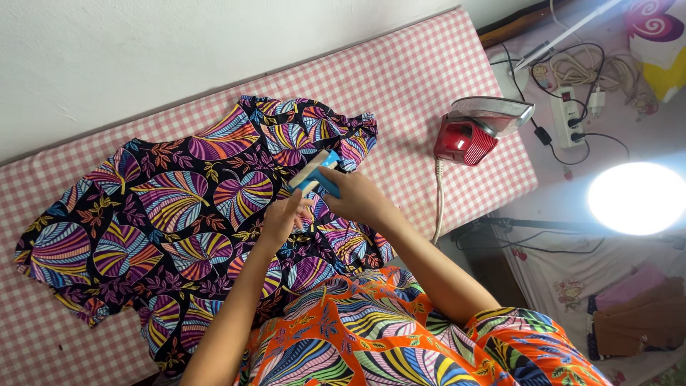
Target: The person uses a lint roller to remove lint from a patterned shirt laid on an ironing board. The person rolls the lint roller over the front, sleeves, and back of the shirt, then flips the shirt and continues rolling the other side.
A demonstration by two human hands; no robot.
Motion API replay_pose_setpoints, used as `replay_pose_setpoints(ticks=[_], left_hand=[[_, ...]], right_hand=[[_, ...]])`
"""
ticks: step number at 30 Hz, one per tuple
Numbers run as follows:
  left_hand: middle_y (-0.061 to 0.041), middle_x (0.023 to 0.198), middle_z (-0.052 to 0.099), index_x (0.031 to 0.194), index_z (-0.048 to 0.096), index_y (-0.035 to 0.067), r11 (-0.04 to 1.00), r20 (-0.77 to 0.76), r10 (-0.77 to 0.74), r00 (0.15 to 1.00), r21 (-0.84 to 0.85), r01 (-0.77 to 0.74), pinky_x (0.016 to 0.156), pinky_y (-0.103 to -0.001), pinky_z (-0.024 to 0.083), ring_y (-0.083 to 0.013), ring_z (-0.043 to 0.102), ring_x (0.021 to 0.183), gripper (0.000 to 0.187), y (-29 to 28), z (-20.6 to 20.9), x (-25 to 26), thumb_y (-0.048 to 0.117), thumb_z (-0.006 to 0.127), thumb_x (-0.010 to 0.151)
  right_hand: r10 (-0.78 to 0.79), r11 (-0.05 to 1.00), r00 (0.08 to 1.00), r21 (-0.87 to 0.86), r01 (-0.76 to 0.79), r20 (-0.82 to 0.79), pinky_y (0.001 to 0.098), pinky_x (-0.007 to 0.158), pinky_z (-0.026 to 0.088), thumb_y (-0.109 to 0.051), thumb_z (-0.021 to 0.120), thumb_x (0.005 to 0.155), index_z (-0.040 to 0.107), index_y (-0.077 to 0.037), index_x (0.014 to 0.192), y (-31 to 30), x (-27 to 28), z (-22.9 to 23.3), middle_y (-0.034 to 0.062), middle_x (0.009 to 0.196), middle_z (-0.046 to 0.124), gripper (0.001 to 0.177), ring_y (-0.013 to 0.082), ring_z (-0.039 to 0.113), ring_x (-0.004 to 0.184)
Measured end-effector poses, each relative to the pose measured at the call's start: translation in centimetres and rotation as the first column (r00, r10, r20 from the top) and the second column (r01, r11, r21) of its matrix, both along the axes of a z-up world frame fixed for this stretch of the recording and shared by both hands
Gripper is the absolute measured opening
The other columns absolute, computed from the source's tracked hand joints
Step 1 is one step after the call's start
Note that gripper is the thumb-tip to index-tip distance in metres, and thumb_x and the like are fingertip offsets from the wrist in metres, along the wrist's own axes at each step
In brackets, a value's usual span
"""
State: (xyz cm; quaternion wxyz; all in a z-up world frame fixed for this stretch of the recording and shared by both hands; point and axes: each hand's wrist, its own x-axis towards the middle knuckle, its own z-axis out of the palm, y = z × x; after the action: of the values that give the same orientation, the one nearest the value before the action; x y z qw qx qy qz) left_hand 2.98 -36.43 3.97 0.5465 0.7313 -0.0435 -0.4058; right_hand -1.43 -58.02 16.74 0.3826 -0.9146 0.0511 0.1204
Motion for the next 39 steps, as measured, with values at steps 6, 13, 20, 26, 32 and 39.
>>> replay_pose_setpoints(ticks=[6,13,20,26,32,39], left_hand=[[0.001,0.112,0.074,0.136,0.055,0.018,0.820,-0.663,0.141,0.736,-0.338,-0.462,0.090,-0.035,0.057,-0.0125,0.072,0.104,0.062,-3.9,0.2,1.4,0.062,0.046,0.093],[-0.009,0.105,0.072,0.134,0.061,0.010,0.784,-0.628,0.270,0.730,-0.297,-0.546,0.073,-0.032,0.057,-0.0166,0.071,0.087,0.048,-4.4,0.7,2.3,0.038,0.069,0.095],[-0.010,0.105,0.074,0.133,0.060,0.009,0.801,-0.614,0.293,0.733,-0.260,-0.539,0.067,-0.029,0.058,-0.0162,0.073,0.085,0.049,-4.0,2.6,1.8,0.037,0.066,0.094],[-0.009,0.106,0.072,0.135,0.058,0.010,0.809,-0.628,0.283,0.725,-0.250,-0.532,0.065,-0.028,0.057,-0.0149,0.072,0.086,0.051,-3.2,2.9,1.3,0.037,0.066,0.093],[-0.011,0.109,0.072,0.136,0.057,0.009,0.792,-0.657,0.261,0.707,-0.273,-0.545,0.065,-0.028,0.059,-0.0154,0.072,0.087,0.052,-3.0,2.4,1.0,0.036,0.068,0.093],[-0.012,0.107,0.073,0.135,0.058,0.009,0.778,-0.689,0.264,0.674,-0.261,-0.572,0.062,-0.028,0.059,-0.0166,0.073,0.085,0.050,-2.7,2.1,0.9,0.034,0.069,0.093]], right_hand=[[0.097,0.922,0.992,0.382,-0.060,-0.078,0.0396,0.073,0.057,-0.038,0.062,0.096,0.035,-0.008,0.155,1.0,0.3,-2.6,0.0200,0.090,0.072,0.072,0.0311,0.073,0.081],[-0.348,0.928,0.890,-0.027,0.371,0.295,0.0468,0.083,0.057,-0.014,0.059,0.097,0.061,-0.005,0.140,-4.8,7.1,-9.1,0.0235,0.105,0.071,0.043,0.0385,0.073,0.094],[-0.297,0.819,0.951,-0.487,0.303,0.092,0.0508,0.067,0.058,-0.005,0.060,0.079,0.037,-0.005,0.147,-7.7,11.2,-15.4,0.0227,0.149,0.041,0.072,0.0425,0.070,0.091],[-0.341,0.775,0.924,-0.505,0.381,0.173,0.0515,0.075,0.057,-0.020,0.065,0.095,0.067,-0.004,0.105,-7.5,11.0,-16.6,0.0159,0.116,0.061,0.018,0.0381,0.072,0.095],[-0.091,0.596,0.810,-0.620,0.511,0.579,0.0471,0.071,0.056,-0.031,0.067,0.091,0.068,-0.009,0.091,-10.4,12.5,-14.5,0.0096,0.098,0.065,0.022,0.0329,0.073,0.091],[-0.269,0.671,0.950,-0.676,0.303,0.159,0.0474,0.067,0.056,-0.041,0.063,0.101,0.068,-0.011,0.099,-14.3,15.2,-14.2,0.0103,0.095,0.072,0.030,0.0341,0.072,0.085]])
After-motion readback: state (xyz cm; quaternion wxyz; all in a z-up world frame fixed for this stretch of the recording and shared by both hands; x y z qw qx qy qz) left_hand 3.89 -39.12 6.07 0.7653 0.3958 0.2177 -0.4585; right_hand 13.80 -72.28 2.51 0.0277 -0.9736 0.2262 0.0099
